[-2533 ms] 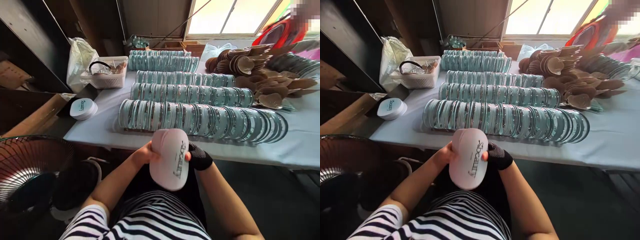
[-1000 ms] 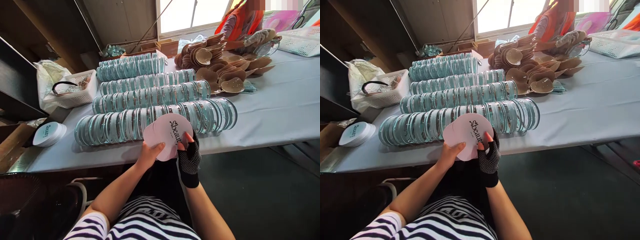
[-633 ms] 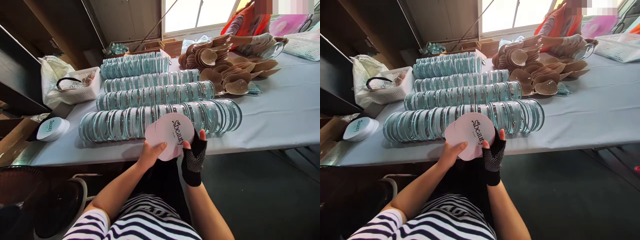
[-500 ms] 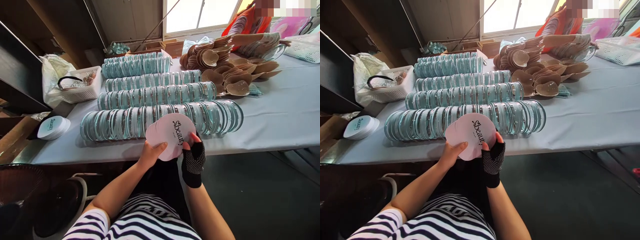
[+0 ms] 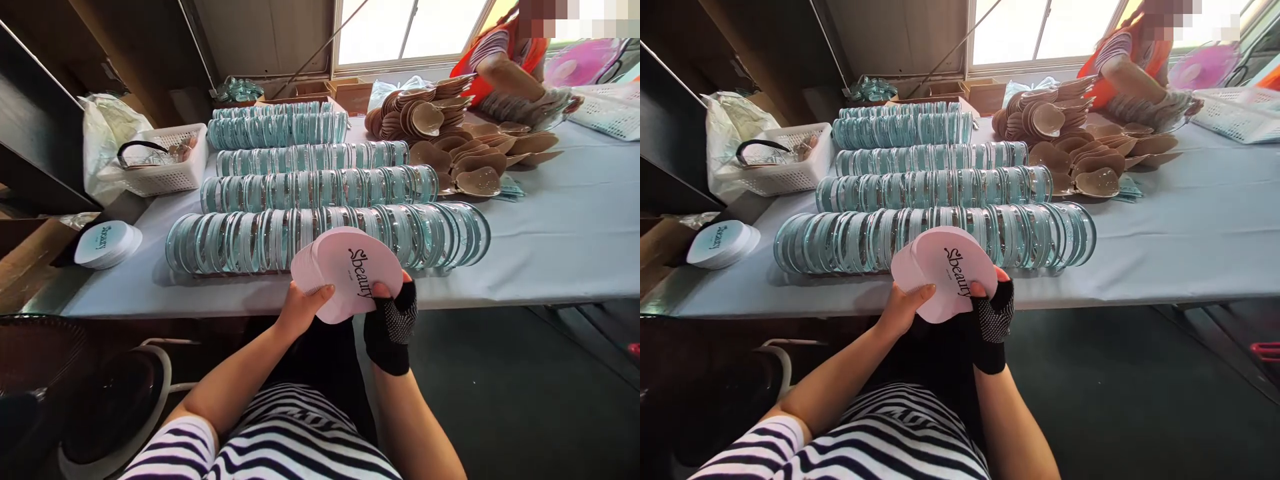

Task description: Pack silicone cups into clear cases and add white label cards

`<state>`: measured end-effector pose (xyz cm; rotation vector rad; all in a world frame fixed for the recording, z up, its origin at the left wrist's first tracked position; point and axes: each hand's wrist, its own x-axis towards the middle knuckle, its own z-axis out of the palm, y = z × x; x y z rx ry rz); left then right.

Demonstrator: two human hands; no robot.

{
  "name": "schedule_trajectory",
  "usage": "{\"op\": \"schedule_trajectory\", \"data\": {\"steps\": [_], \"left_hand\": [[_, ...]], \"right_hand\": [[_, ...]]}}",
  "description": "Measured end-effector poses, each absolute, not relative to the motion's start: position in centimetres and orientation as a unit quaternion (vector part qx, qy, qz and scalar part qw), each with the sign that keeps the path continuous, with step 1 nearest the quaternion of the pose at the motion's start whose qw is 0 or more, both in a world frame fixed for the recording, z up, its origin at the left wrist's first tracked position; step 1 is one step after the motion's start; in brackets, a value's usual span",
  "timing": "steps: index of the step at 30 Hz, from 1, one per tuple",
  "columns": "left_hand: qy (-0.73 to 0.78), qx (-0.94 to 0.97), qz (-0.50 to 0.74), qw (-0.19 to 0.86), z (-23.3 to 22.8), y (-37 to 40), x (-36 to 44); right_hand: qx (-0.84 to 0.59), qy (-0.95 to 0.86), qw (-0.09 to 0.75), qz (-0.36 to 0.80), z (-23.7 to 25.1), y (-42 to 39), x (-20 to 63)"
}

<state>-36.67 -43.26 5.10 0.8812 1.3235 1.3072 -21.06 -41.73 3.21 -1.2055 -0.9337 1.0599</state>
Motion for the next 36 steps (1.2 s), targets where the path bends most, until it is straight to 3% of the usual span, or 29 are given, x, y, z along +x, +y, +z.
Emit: {"op": "schedule_trajectory", "data": {"steps": [4, 9, 11, 13, 16, 18, 25, 30, 36], "left_hand": [[0.538, 0.348, 0.558, 0.528, 4.5, -43.4, -36.5], [0.565, 0.285, 0.556, 0.539, 4.6, -43.0, -35.8], [0.553, 0.276, 0.577, 0.534, 5.8, -41.8, -35.2], [0.527, 0.281, 0.613, 0.517, 7.8, -39.3, -34.1], [0.446, 0.308, 0.653, 0.53, 10.9, -33.5, -30.7], [0.37, 0.326, 0.651, 0.577, 12.1, -28.8, -27.1], [0.298, 0.199, 0.573, 0.737, 10.0, -17.8, -15.1], [0.334, 0.135, 0.58, 0.731, 7.8, -16.9, -14.1], [0.342, 0.127, 0.587, 0.723, 7.6, -17.4, -14.5]], "right_hand": [[-0.445, -0.308, 0.602, 0.588, 4.7, -41.0, -21.0], [-0.496, -0.224, 0.665, 0.511, 3.8, -40.1, -18.8], [-0.581, -0.205, 0.671, 0.412, 3.1, -39.8, -15.8], [-0.689, -0.204, 0.654, 0.236, 2.8, -39.6, -11.5], [-0.778, -0.262, 0.569, -0.046, 3.5, -39.5, -5.1], [-0.775, -0.346, 0.514, -0.125, 4.4, -39.0, -2.2], [-0.755, -0.556, 0.329, -0.109, 6.8, -36.4, 0.3], [-0.739, -0.621, 0.233, -0.123, 8.5, -34.4, 0.8], [-0.739, -0.636, 0.202, -0.09, 11.2, -32.7, 0.5]]}}
